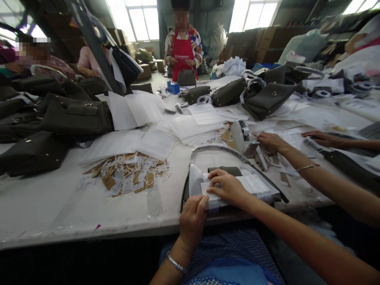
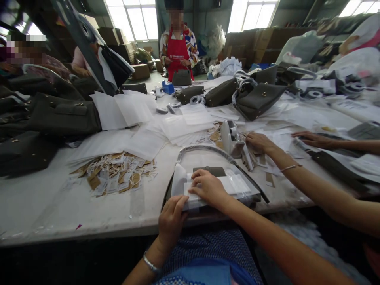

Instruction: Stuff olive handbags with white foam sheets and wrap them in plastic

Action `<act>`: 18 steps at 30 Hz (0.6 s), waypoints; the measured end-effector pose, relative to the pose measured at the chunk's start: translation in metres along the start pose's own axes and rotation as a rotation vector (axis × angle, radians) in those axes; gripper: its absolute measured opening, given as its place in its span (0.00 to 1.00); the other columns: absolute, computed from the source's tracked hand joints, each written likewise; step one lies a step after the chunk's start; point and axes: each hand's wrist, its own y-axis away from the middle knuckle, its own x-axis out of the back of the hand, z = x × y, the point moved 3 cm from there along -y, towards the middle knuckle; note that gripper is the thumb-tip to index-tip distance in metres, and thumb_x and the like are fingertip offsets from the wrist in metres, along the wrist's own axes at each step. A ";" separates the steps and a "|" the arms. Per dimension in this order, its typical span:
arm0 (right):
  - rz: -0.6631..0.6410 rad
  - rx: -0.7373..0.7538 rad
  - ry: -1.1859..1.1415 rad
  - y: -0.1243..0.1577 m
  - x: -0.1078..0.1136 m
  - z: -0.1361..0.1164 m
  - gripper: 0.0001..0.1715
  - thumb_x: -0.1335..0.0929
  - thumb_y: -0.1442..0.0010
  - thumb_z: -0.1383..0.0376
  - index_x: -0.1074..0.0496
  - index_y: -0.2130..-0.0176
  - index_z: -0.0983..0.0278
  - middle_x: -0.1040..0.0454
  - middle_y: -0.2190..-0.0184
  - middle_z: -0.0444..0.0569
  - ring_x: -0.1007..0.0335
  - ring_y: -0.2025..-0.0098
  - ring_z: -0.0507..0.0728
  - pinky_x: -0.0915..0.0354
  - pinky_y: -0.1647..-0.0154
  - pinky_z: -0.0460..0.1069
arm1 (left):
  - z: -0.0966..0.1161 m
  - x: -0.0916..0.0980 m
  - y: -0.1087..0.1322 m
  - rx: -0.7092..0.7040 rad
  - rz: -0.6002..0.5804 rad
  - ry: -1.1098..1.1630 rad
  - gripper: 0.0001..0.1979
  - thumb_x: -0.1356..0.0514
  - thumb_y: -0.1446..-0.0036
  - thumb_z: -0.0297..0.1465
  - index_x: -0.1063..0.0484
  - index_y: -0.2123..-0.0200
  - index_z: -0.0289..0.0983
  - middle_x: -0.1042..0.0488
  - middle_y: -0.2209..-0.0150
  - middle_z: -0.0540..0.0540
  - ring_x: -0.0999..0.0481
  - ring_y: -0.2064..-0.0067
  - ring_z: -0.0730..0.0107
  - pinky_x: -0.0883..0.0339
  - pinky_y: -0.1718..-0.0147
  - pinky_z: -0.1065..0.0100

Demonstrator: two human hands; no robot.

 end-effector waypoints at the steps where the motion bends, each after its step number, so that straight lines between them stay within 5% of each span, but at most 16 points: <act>1: -0.016 -0.007 -0.013 -0.002 0.000 0.001 0.06 0.24 0.45 0.63 0.22 0.73 0.59 0.23 0.57 0.45 0.24 0.58 0.56 0.28 0.55 0.52 | 0.000 0.000 0.000 -0.013 -0.003 -0.003 0.13 0.46 0.33 0.26 0.28 0.48 0.39 0.22 0.56 0.43 0.23 0.54 0.62 0.26 0.52 0.61; 12: 0.019 -0.006 -0.043 -0.007 -0.004 0.004 0.05 0.26 0.44 0.70 0.24 0.71 0.63 0.22 0.62 0.47 0.24 0.63 0.54 0.29 0.60 0.48 | 0.000 0.000 -0.008 -0.074 -0.145 -0.028 0.19 0.49 0.34 0.22 0.32 0.42 0.36 0.23 0.46 0.46 0.23 0.53 0.60 0.24 0.55 0.61; 16: 0.084 0.016 -0.202 -0.013 0.029 0.021 0.05 0.29 0.40 0.69 0.22 0.62 0.62 0.21 0.63 0.47 0.23 0.62 0.54 0.28 0.60 0.47 | 0.002 0.002 -0.010 -0.075 -0.123 -0.019 0.23 0.52 0.36 0.19 0.33 0.41 0.36 0.22 0.48 0.47 0.23 0.54 0.62 0.23 0.56 0.63; 18: 0.223 -0.113 -0.208 -0.021 0.062 0.047 0.10 0.30 0.39 0.66 0.23 0.56 0.62 0.20 0.59 0.48 0.23 0.60 0.55 0.27 0.55 0.49 | 0.001 0.001 -0.010 -0.069 -0.113 -0.012 0.25 0.52 0.38 0.17 0.33 0.41 0.38 0.22 0.48 0.48 0.23 0.54 0.63 0.22 0.56 0.64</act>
